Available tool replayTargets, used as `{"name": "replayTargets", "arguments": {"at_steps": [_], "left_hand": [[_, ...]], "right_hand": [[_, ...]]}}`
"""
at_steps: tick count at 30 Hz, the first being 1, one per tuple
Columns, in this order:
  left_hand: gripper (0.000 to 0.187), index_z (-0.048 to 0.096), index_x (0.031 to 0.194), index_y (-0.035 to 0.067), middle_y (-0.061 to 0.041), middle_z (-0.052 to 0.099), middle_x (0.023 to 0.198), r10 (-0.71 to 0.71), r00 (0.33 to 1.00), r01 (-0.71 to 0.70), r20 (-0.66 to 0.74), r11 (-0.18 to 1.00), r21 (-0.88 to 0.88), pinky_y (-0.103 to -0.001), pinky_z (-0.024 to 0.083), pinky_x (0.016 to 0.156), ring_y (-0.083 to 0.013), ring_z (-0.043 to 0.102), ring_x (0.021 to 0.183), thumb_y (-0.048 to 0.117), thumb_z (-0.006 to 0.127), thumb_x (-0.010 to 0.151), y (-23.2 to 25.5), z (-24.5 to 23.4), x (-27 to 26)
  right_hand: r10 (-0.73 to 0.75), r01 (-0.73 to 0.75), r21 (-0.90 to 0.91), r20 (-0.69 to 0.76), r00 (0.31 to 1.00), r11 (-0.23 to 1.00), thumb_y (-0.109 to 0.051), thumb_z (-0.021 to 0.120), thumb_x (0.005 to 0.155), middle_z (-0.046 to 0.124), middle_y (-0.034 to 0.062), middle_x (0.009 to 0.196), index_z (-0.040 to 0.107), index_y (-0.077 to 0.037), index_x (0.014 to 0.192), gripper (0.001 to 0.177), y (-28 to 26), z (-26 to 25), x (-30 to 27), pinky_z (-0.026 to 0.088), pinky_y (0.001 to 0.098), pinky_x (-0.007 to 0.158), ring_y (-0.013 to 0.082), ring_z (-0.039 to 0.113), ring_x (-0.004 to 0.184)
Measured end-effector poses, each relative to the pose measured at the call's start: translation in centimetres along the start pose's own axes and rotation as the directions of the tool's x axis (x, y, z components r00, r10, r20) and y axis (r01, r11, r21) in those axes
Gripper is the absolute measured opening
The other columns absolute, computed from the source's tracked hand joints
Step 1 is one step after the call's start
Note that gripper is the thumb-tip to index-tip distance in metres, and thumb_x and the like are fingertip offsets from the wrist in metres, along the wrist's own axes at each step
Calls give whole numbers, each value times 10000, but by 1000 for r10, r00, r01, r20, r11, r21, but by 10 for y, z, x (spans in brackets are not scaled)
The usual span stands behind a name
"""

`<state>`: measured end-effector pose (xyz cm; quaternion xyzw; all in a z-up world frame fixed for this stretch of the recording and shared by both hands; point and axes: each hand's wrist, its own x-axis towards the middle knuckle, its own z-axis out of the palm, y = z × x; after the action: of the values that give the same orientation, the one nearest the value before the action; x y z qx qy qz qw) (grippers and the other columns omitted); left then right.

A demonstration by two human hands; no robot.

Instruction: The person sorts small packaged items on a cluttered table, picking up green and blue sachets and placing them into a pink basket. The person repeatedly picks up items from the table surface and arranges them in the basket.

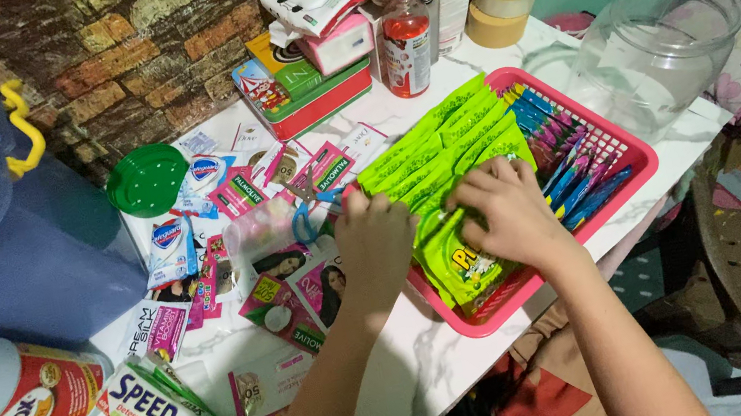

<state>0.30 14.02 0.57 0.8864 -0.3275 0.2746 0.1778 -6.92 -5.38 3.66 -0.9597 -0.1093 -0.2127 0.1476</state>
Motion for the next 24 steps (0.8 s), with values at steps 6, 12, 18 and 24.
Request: {"name": "replayTargets", "arguments": {"at_steps": [6,12,18,24], "left_hand": [[215,727,844,139,-26,651,876,-36,999,34,-25,997,-70,-455,485,753,-298,565,968,352,761,842,7,-12,10],[108,756,887,154,-36,676,895,34,984,-50,-177,995,-84,-466,494,733,-295,581,925,254,725,916,8,8,73],[144,785,935,182,-113,742,885,-101,954,170,283,958,-230,-489,522,746,-340,692,892,278,777,828,-9,75,157],[195,804,983,225,-115,756,827,-68,963,125,262,970,-209,-540,490,770,-335,731,851,236,774,791,-9,88,159]], "right_hand": [[-33,35,59,-38,999,998,-164,708,677,649,69,1004,707,-102,871,203,0,-3,2,349,495,998,314,537,1085],[36,-39,152,27,999,988,-96,622,734,656,87,799,637,-64,764,46,16,-13,-10,440,448,921,282,614,909],[60,-22,242,-151,987,970,-48,577,731,633,103,764,618,-48,755,48,41,-12,-34,455,435,813,318,601,852],[91,-55,287,-113,989,956,-38,563,727,606,114,761,597,-38,761,48,45,-9,-40,455,444,776,324,597,839]]}}
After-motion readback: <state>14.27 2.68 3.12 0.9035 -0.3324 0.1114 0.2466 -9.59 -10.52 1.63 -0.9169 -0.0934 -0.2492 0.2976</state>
